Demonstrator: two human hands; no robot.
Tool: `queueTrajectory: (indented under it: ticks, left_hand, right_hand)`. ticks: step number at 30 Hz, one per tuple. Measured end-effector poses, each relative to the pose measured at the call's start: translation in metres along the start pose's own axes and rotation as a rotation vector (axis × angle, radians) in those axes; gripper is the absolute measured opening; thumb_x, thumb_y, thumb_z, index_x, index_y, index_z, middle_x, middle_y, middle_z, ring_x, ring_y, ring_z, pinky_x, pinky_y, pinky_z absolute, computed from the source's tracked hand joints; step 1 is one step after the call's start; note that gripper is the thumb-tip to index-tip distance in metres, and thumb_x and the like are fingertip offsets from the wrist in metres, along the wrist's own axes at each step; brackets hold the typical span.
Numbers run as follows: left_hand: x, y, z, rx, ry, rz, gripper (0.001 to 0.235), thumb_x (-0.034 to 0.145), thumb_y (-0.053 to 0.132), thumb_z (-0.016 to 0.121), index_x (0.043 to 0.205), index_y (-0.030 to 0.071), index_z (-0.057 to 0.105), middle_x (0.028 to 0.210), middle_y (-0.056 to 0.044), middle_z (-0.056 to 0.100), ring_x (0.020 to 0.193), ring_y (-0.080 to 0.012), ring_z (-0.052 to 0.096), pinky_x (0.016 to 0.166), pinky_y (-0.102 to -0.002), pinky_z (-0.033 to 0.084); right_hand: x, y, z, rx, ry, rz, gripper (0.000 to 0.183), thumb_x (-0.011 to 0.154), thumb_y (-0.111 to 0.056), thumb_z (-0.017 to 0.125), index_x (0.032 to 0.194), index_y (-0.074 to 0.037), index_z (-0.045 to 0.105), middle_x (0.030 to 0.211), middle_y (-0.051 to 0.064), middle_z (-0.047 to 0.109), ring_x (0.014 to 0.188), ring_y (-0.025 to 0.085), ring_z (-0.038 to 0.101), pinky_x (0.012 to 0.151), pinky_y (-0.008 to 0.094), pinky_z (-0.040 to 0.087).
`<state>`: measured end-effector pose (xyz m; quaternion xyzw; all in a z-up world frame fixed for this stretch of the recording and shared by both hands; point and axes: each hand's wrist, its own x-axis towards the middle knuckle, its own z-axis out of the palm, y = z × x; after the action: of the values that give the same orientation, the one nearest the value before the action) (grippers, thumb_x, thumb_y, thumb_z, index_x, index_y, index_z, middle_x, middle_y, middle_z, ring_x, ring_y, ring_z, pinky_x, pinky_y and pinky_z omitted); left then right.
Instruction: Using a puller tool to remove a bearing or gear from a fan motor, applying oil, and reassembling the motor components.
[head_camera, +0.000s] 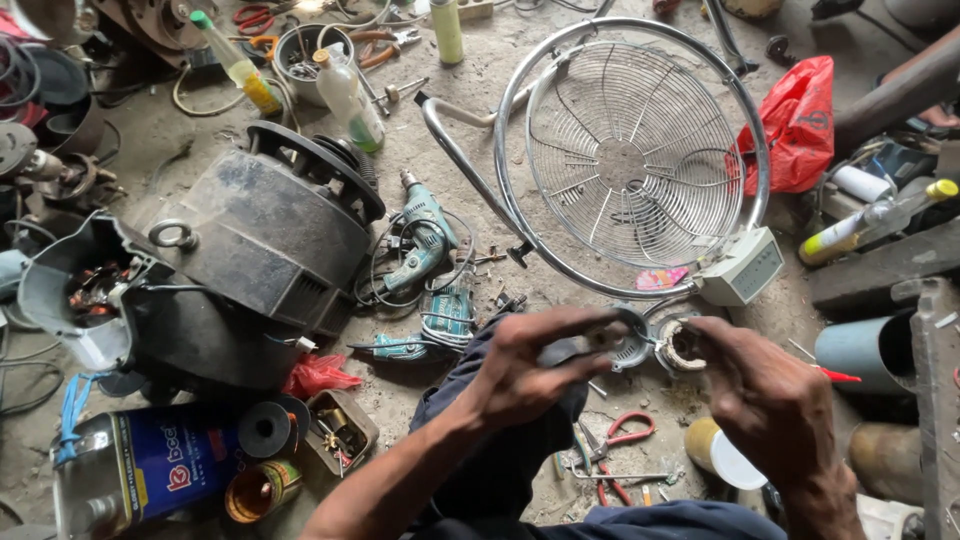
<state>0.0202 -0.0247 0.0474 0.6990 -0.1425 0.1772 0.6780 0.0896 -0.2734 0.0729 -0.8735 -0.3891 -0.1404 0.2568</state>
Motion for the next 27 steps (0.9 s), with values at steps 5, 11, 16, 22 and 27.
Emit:
queueTrajectory:
  ticks: [5,11,16,22,27]
  left_hand:
    - [0.049,-0.008,0.031,-0.418,-0.087,-0.095,0.033,0.098,0.026,0.072,0.124,0.007,0.069,0.113,-0.014,0.074,0.080,-0.0159,0.071,0.065,-0.022,0.060]
    - [0.034,-0.036,0.063,-0.873,0.138,-0.558,0.028,0.085,0.014,0.084,0.108,0.001,0.075,0.094,-0.014,0.077,0.071,-0.0155,0.074,0.057,-0.020,0.059]
    - [0.031,-0.021,0.060,-0.523,0.011,-0.493,0.031,0.099,0.019,0.066,0.127,0.006,0.069,0.123,-0.016,0.073,0.108,-0.0233,0.072,0.088,-0.029,0.063]
    - [0.028,-0.042,0.065,-0.460,-0.016,-0.403,0.033,0.101,0.011,0.062,0.132,0.004,0.066,0.128,-0.012,0.070,0.119,-0.0174,0.066,0.105,-0.027,0.054]
    - [0.029,-0.036,0.059,-0.598,-0.066,-0.411,0.045,0.095,0.019,0.069,0.137,0.004,0.063,0.136,-0.014,0.067,0.126,-0.0210,0.064,0.109,-0.031,0.055]
  right_hand:
    - [-0.022,0.014,0.000,-0.135,0.180,0.155,0.018,0.109,-0.001,0.070,0.125,-0.006,0.074,0.095,0.004,0.076,0.074,0.024,0.068,0.074,0.037,0.050]
    - [-0.031,0.009,0.001,0.000,0.330,0.274,0.014,0.111,0.005,0.074,0.124,0.007,0.071,0.094,0.013,0.073,0.083,0.021,0.069,0.084,0.034,0.054]
    - [-0.003,-0.003,0.008,0.059,0.085,0.070,0.041,0.080,-0.018,0.087,0.116,-0.006,0.071,0.112,0.012,0.068,0.093,0.022,0.068,0.084,0.033,0.056]
    - [-0.003,0.006,0.013,0.020,0.099,0.024,0.039,0.086,-0.014,0.085,0.123,-0.008,0.073,0.115,0.012,0.067,0.104,0.024,0.069,0.090,0.035,0.056]
    - [-0.003,0.007,0.012,0.075,0.083,0.055,0.037,0.088,-0.009,0.081,0.123,-0.004,0.071,0.116,0.015,0.064,0.106,0.027,0.066,0.093,0.036,0.055]
